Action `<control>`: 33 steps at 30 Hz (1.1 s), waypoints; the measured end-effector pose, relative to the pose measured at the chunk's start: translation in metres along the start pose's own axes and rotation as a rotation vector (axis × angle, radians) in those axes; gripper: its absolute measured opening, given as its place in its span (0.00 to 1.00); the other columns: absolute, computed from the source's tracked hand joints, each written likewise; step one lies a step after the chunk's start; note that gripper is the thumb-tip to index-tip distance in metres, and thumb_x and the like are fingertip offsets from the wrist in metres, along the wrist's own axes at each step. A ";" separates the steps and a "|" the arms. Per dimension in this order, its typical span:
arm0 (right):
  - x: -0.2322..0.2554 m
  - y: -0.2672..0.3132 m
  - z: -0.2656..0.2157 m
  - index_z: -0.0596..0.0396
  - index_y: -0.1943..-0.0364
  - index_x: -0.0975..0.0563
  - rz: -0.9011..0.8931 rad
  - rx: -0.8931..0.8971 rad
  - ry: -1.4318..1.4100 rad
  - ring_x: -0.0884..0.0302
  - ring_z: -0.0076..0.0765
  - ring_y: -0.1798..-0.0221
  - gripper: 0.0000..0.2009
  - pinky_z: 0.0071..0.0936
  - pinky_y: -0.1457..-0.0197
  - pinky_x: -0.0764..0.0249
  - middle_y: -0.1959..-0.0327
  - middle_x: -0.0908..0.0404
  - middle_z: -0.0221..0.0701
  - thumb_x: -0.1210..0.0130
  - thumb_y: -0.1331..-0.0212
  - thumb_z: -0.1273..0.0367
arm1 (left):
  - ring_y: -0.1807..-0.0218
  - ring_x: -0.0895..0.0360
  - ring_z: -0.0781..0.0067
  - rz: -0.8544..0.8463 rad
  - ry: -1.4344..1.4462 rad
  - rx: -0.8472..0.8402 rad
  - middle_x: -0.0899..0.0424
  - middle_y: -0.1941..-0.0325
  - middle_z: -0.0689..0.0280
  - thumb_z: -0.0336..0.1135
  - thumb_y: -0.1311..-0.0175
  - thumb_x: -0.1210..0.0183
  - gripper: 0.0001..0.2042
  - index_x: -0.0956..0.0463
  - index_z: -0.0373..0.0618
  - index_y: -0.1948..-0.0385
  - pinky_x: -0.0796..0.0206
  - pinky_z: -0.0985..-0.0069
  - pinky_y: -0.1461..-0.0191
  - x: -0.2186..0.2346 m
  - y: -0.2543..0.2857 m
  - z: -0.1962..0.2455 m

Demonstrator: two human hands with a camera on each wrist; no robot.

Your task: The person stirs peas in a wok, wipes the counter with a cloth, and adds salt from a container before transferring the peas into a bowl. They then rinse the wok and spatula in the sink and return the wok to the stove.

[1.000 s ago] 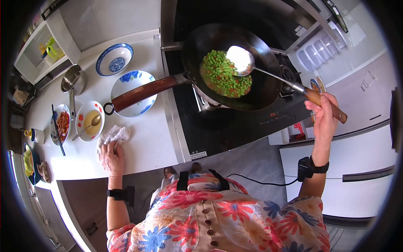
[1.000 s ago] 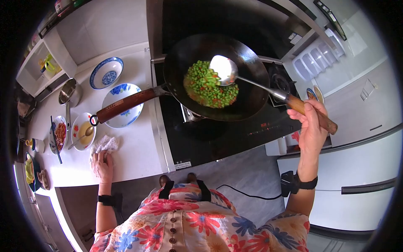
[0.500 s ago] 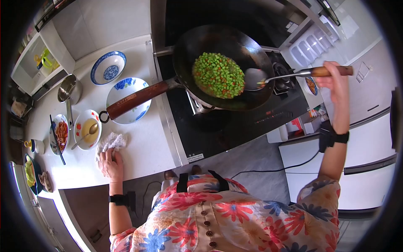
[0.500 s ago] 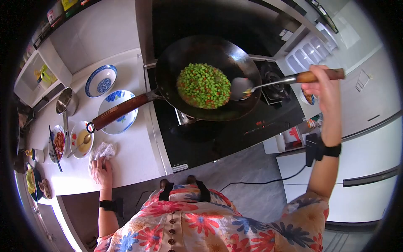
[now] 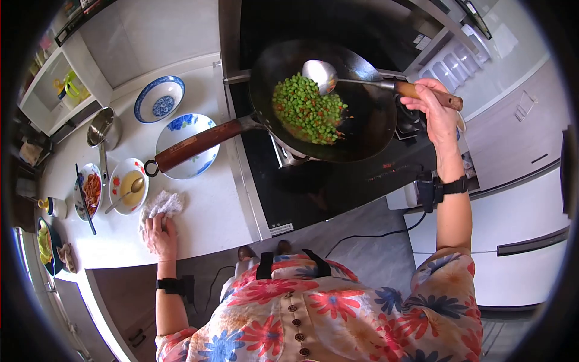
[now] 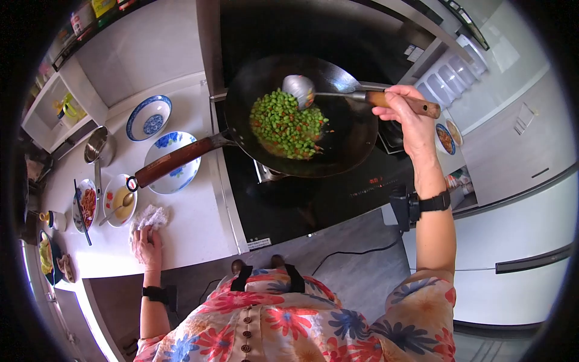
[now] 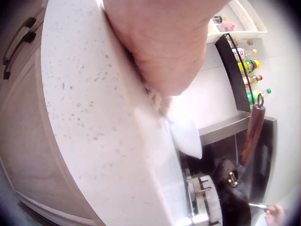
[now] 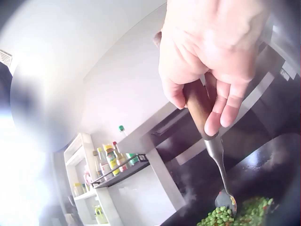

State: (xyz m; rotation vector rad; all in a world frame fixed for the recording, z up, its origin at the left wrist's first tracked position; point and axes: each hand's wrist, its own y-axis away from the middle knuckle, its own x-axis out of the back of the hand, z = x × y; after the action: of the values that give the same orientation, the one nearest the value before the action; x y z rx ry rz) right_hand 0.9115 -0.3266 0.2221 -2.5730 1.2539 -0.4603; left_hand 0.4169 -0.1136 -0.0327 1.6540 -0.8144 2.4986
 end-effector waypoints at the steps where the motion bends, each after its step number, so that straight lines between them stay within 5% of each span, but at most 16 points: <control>1: -0.001 0.003 -0.005 0.61 0.64 0.26 -0.059 0.021 -0.004 0.20 0.32 0.73 0.09 0.21 0.68 0.24 0.69 0.22 0.36 0.45 0.45 0.70 | 0.64 0.28 0.57 0.011 -0.005 -0.007 0.27 0.68 0.61 0.38 0.48 0.46 0.08 0.24 0.51 0.67 0.36 0.63 0.61 -0.002 0.000 0.000; 8: 0.000 0.002 -0.046 0.61 0.63 0.27 -0.079 0.202 0.104 0.20 0.32 0.74 0.09 0.21 0.69 0.25 0.69 0.21 0.37 0.47 0.43 0.69 | 0.65 0.28 0.57 0.005 0.006 -0.021 0.27 0.68 0.62 0.38 0.48 0.46 0.08 0.24 0.51 0.68 0.36 0.63 0.62 -0.002 0.000 -0.001; 11: -0.014 -0.003 -0.050 0.61 0.63 0.27 -0.116 0.118 0.000 0.19 0.32 0.74 0.09 0.20 0.70 0.25 0.70 0.21 0.37 0.47 0.44 0.69 | 0.64 0.28 0.57 -0.001 0.007 -0.017 0.26 0.70 0.61 0.38 0.49 0.46 0.08 0.24 0.49 0.69 0.36 0.63 0.61 0.001 -0.005 -0.002; 14: -0.025 -0.011 -0.053 0.60 0.63 0.27 -0.207 0.042 -0.019 0.19 0.32 0.74 0.10 0.20 0.71 0.25 0.71 0.21 0.38 0.46 0.45 0.68 | 0.65 0.27 0.60 -0.206 0.096 -0.023 0.25 0.71 0.60 0.35 0.51 0.44 0.10 0.23 0.46 0.67 0.34 0.65 0.61 0.014 -0.018 -0.004; 18: -0.025 -0.028 -0.050 0.59 0.64 0.26 -0.177 0.018 0.094 0.19 0.31 0.75 0.12 0.18 0.73 0.25 0.71 0.21 0.37 0.44 0.47 0.66 | 0.74 0.26 0.71 -0.419 0.319 0.140 0.23 0.72 0.63 0.34 0.52 0.38 0.17 0.25 0.41 0.58 0.32 0.76 0.65 0.060 -0.044 0.044; 20: -0.026 -0.031 -0.050 0.60 0.64 0.26 -0.080 0.020 0.058 0.19 0.31 0.75 0.13 0.18 0.73 0.25 0.71 0.21 0.37 0.43 0.47 0.65 | 0.74 0.27 0.77 -0.393 1.053 0.151 0.22 0.70 0.64 0.40 0.48 0.37 0.22 0.29 0.40 0.53 0.33 0.80 0.67 0.064 -0.050 0.055; 23: -0.036 -0.040 -0.032 0.60 0.63 0.26 -0.020 -0.032 -0.026 0.19 0.31 0.76 0.13 0.18 0.74 0.25 0.71 0.21 0.37 0.42 0.48 0.65 | 0.74 0.28 0.79 -0.380 1.344 0.134 0.21 0.69 0.64 0.44 0.44 0.40 0.24 0.32 0.40 0.50 0.35 0.82 0.69 0.076 -0.070 0.083; 30: -0.015 -0.030 -0.034 0.60 0.63 0.27 0.029 -0.114 0.033 0.20 0.32 0.76 0.13 0.19 0.75 0.26 0.71 0.21 0.37 0.43 0.48 0.66 | 0.76 0.28 0.80 -0.311 1.556 0.248 0.21 0.73 0.65 0.41 0.40 0.43 0.18 0.30 0.41 0.52 0.38 0.86 0.72 0.061 -0.098 0.096; 33: -0.003 -0.018 -0.040 0.62 0.61 0.28 -0.098 -0.080 -0.069 0.19 0.33 0.76 0.14 0.19 0.73 0.25 0.70 0.21 0.39 0.46 0.46 0.66 | 0.78 0.29 0.80 -0.259 1.542 0.239 0.22 0.75 0.65 0.40 0.39 0.45 0.16 0.29 0.40 0.53 0.39 0.86 0.72 0.060 -0.106 0.099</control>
State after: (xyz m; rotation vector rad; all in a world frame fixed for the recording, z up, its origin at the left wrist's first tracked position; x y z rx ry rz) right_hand 0.9072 -0.3164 0.2642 -2.7023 1.1500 -0.3435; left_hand 0.5073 -0.0809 0.0908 -0.4137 -0.0641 2.6426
